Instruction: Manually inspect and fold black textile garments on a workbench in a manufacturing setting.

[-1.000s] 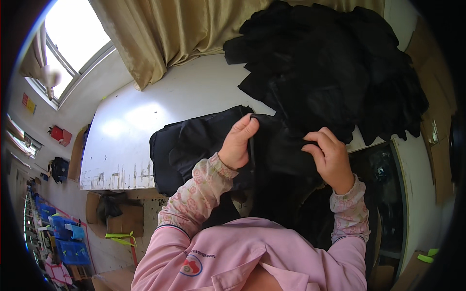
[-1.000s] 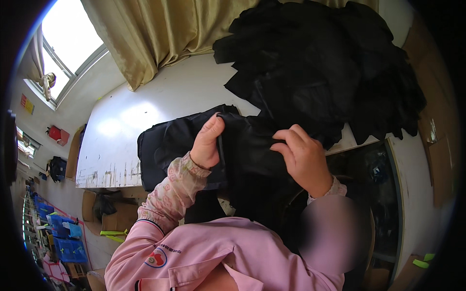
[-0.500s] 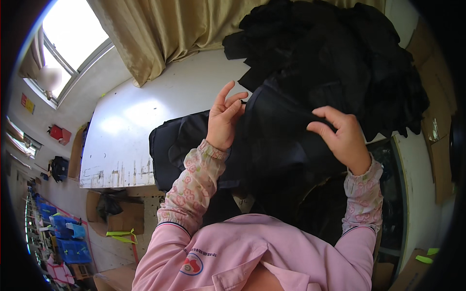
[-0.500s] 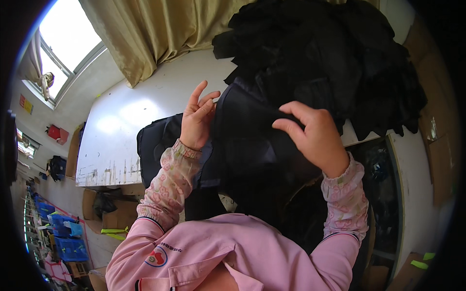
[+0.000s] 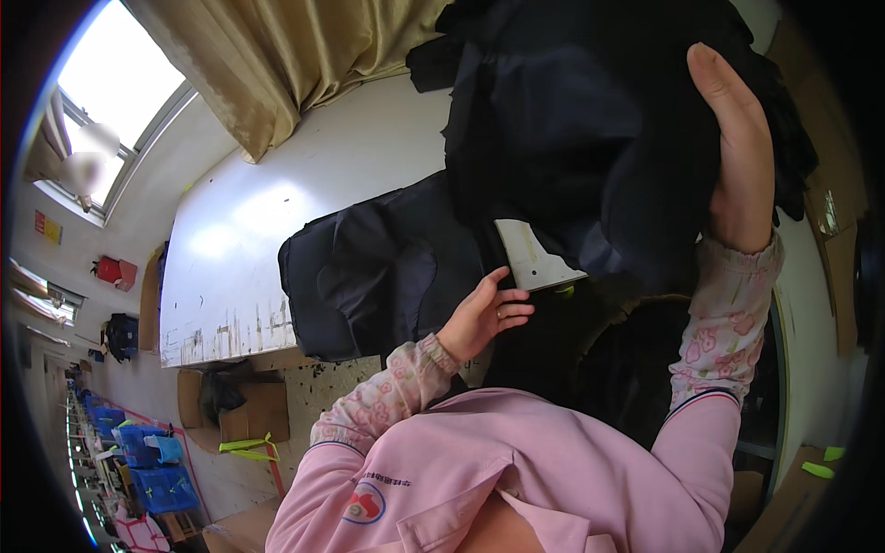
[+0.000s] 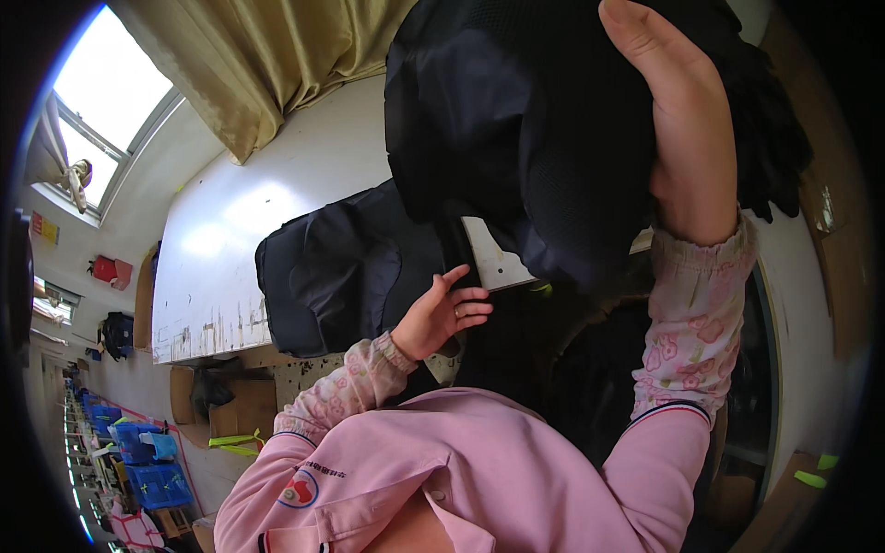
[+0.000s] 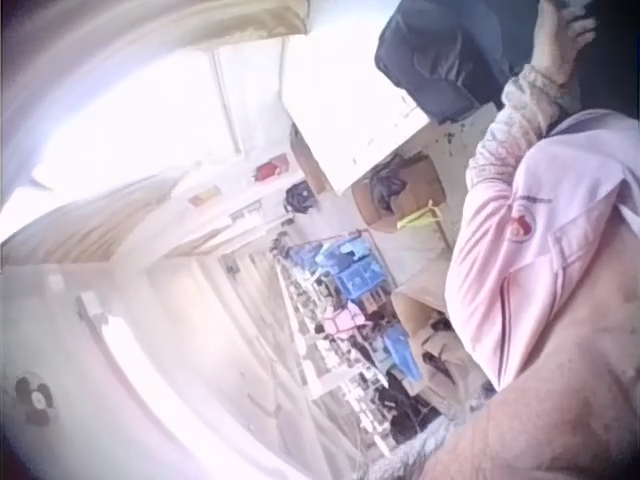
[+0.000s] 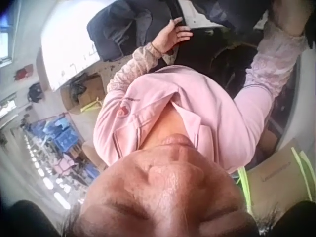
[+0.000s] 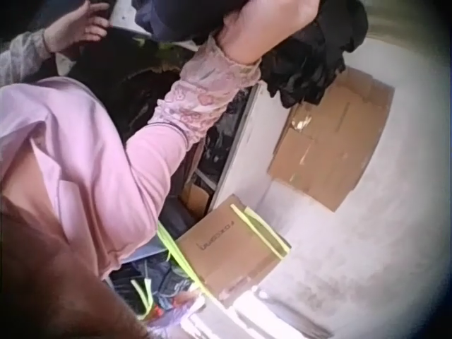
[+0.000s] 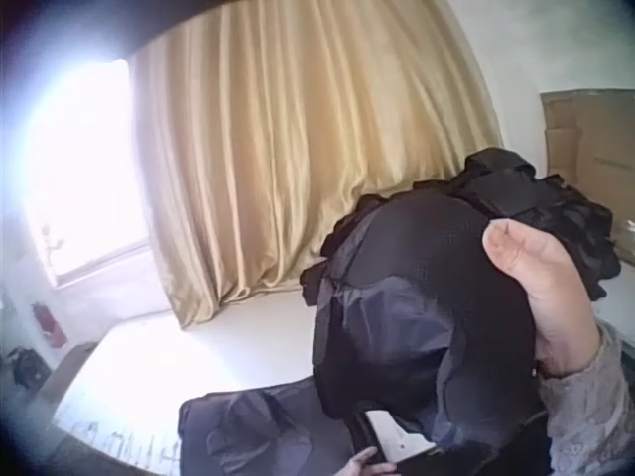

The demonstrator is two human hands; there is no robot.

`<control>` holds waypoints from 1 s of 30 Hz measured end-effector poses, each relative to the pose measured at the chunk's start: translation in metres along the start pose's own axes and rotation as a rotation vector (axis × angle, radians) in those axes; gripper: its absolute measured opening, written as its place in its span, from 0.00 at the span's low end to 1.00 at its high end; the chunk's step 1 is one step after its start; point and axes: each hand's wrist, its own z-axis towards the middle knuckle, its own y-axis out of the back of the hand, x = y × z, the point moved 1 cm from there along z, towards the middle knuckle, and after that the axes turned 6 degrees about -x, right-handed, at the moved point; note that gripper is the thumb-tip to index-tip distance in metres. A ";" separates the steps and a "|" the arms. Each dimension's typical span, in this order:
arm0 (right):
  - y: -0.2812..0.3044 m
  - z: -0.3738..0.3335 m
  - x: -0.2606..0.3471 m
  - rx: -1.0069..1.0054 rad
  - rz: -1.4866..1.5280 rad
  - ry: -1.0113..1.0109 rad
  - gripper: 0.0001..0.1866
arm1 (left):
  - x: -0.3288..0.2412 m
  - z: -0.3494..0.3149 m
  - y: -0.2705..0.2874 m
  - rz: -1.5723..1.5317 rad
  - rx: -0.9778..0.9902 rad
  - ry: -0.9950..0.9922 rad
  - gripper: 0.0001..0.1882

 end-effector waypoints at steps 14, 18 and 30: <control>0.020 -0.013 -0.132 0.259 -0.708 0.392 0.14 | -0.045 0.020 -0.091 -0.446 -0.058 0.086 0.23; 0.072 -0.009 -0.215 0.262 -1.163 0.268 0.16 | -0.075 -0.003 -0.067 -0.500 1.007 0.073 0.34; 0.108 0.039 -0.119 0.244 -0.473 -0.098 0.11 | -0.146 -0.026 0.063 -0.248 0.223 -0.364 0.27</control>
